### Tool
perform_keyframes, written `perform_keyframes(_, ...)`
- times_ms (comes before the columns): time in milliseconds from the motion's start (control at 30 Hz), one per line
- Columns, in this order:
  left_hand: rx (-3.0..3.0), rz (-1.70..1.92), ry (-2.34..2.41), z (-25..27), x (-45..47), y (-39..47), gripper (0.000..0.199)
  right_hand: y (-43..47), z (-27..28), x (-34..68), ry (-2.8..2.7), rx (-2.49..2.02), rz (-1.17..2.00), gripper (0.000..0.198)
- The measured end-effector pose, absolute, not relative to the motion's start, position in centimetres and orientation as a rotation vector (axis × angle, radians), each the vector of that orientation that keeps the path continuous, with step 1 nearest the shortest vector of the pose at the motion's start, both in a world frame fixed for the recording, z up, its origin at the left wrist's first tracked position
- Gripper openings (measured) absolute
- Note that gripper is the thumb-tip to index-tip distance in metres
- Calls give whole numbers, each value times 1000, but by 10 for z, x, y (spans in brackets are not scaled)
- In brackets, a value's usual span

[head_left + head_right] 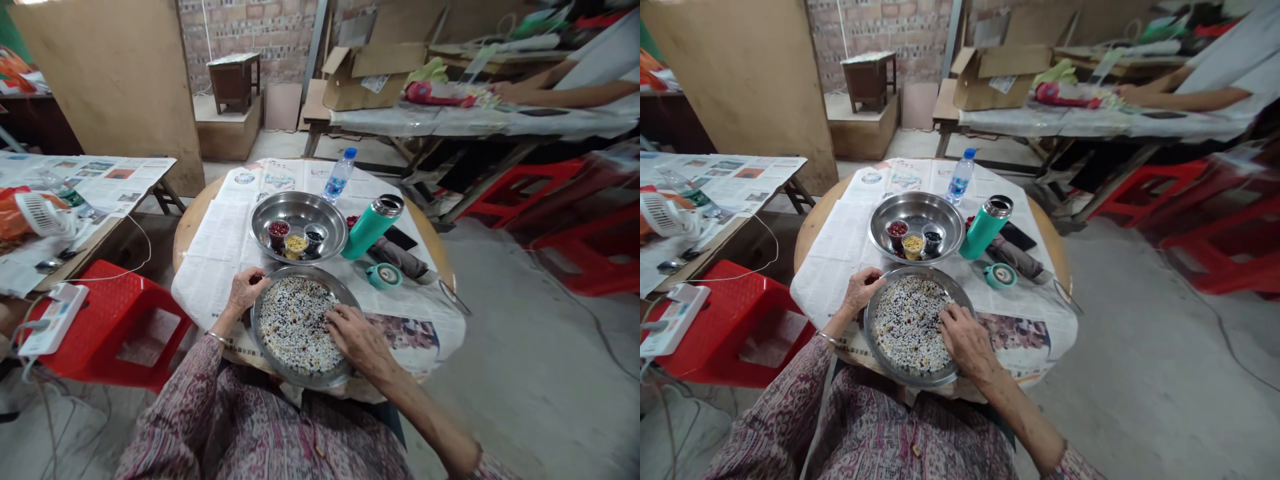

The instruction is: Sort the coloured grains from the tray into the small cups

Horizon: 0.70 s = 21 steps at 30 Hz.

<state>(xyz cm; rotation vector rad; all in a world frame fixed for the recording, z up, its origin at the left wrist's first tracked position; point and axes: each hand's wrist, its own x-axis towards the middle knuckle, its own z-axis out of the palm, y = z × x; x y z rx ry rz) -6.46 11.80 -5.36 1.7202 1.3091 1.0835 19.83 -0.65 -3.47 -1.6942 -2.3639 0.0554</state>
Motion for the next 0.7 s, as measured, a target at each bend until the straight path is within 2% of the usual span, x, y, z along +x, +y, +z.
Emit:
perform_keyframes(100,1708,1085,1309,-53,-65,117,11,-6,-35,191,-2313,-1789,93,18)
perform_keyframes(267,1696,1078,1313,-51,-65,116,11,-5,-35,170,-2305,-1611,288,21)
perform_keyframes(467,1703,1078,1307,-51,-65,115,11,14,-16,173,-2370,-1572,324,22)
perform_keyframes(600,1704,1076,1307,-52,-65,116,12,48,17,183,-2186,-1585,249,20)
perform_keyframes(700,1694,1066,1292,-54,-66,117,14,92,43,190,-2003,-1774,113,21)
